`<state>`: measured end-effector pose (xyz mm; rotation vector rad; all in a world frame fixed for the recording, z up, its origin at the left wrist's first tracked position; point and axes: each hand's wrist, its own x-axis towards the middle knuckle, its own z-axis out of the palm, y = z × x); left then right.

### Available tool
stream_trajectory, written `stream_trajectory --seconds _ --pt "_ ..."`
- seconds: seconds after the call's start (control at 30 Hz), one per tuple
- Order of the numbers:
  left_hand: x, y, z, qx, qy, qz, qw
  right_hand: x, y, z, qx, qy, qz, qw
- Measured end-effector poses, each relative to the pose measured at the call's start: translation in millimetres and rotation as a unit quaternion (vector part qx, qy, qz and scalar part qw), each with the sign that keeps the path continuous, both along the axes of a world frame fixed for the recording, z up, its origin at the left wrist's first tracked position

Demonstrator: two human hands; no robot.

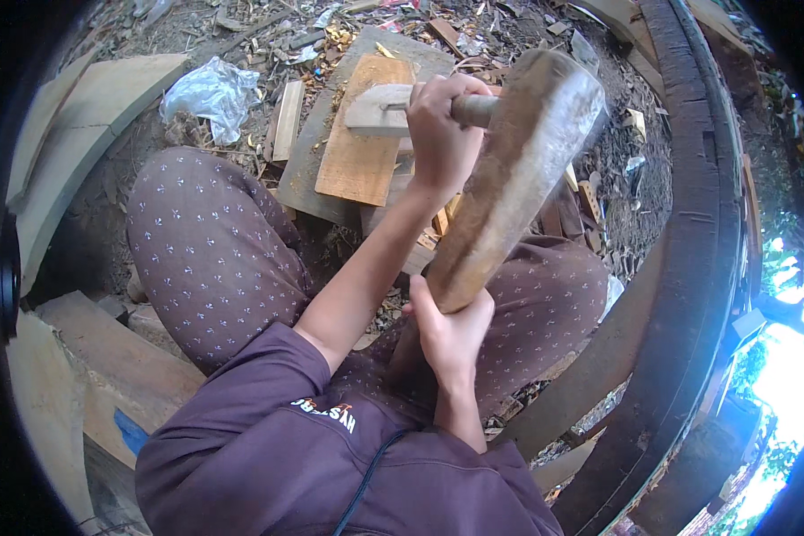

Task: Using a chisel and a wooden mallet to carve or shape a piece of wood.

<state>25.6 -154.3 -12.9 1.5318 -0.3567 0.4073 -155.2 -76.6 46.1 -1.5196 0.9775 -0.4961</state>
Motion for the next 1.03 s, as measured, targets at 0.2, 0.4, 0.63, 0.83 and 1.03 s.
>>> stream_trajectory --seconds 0.2,0.4,0.63,0.83,1.03 --pt "2 3 1 -0.009 0.005 0.004 1.0 -5 4 39 0.008 -0.111 -0.047 0.993" --pt "1 0 2 0.007 -0.007 0.008 1.0 7 -10 31 0.071 0.027 0.01 0.997" --pt "7 4 -2 -0.021 0.035 -0.028 0.999 -4 -6 66 0.018 -0.11 -0.047 0.993" --pt "3 -2 -4 -0.006 0.011 -0.034 0.999 6 -18 33 0.034 0.083 0.058 0.994" --pt "2 2 -4 -0.016 0.033 -0.063 0.997 -19 -8 66 0.022 -0.086 -0.003 0.996"
